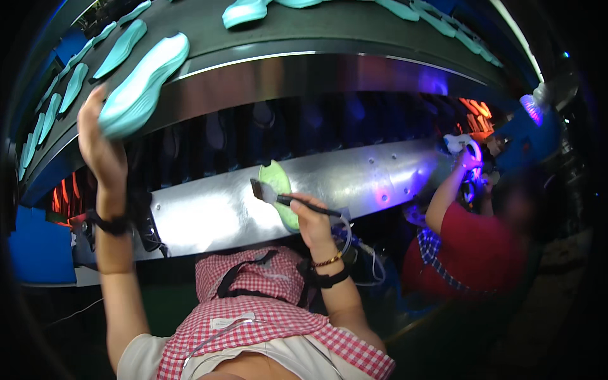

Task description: The person picks up a shoe sole from a conveyor belt, applies a liquid to its surface with a brush, and places it back onto the belt, repeating the process for multiple soles.

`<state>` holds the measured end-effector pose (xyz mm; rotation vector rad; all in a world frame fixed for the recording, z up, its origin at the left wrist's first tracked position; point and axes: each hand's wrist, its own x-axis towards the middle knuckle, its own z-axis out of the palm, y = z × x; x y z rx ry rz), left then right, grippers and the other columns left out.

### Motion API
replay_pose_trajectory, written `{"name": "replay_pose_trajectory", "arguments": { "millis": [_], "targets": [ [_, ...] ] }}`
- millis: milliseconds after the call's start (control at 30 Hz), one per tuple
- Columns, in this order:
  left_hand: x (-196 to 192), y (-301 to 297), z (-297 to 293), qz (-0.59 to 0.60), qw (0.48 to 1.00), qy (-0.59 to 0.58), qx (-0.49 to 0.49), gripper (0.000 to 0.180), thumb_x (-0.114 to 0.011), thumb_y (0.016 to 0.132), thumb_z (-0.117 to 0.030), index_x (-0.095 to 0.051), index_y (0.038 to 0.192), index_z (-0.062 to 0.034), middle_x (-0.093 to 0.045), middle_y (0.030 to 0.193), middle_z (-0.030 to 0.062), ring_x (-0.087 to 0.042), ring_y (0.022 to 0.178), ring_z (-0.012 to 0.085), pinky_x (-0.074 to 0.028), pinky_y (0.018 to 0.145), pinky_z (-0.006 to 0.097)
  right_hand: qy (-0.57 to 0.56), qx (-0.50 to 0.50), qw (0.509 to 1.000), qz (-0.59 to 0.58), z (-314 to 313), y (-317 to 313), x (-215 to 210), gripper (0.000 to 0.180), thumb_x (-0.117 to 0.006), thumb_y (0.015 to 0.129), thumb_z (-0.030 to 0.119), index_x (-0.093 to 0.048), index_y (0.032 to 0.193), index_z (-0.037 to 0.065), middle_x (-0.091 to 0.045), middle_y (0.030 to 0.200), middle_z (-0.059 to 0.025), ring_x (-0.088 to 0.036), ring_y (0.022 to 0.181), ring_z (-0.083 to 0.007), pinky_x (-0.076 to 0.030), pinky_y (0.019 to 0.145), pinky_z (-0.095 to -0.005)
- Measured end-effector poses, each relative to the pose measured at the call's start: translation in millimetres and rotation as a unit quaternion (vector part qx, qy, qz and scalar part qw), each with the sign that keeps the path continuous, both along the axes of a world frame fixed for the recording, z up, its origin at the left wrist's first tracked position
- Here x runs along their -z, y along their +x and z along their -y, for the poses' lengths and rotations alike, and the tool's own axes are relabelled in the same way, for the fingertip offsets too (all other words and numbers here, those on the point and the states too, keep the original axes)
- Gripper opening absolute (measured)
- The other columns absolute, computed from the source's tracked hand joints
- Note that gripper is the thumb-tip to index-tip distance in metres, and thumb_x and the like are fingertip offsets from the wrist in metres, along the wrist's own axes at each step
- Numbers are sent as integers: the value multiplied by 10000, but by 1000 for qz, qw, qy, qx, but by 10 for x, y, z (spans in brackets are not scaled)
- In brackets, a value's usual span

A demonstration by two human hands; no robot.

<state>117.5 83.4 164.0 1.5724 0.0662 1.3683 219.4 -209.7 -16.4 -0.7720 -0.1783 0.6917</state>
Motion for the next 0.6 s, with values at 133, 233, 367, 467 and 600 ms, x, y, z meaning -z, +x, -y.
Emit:
{"name": "replay_pose_trajectory", "arguments": {
  "millis": [133,233,367,467,600],
  "targets": [
    [589,-620,194,-79,904,-320,272,421,-496,775,-113,-418,1165,22,-520,1103,135,-512,1025,225,-387,912,355,73,-13,996,46,-118,72,-168,201,-545,753,-26,-587,949,-36,-599,970,-151,-564,919,-218,-406,883,-323],
    [1409,-816,395,-29,812,-420,405,695,-579,748,-298,-285,1283,33,-451,1210,192,-479,1091,319,-360,956,432,128,-27,989,69,-159,82,-318,209,-538,751,-41,-585,955,-40,-586,1012,-166,-558,959,-234,-399,906,-346],
    [1804,-697,904,78,536,-659,522,843,-362,768,-667,-206,1344,-72,-353,1267,240,-468,1058,404,-369,914,519,79,-105,985,109,-326,-94,-367,237,-547,752,-50,-576,987,-54,-586,1010,-161,-559,948,-204,-415,874,-304],
    [1947,-608,1012,-72,711,-555,427,833,-329,756,-698,-257,1333,-101,-399,1244,210,-443,1088,400,-354,935,509,-40,-157,982,97,-560,-192,-177,223,-602,749,-8,-586,963,-65,-618,912,-113,-577,842,-137,-440,778,-229],
    [1684,-649,1020,3,647,-584,490,938,-122,701,-781,-273,1316,-90,-422,1227,199,-417,1114,424,-356,901,557,-88,-160,977,115,-869,-192,-219,206,-619,741,6,-606,939,-47,-628,865,-100,-588,804,-132,-455,754,-231]
  ]
}}
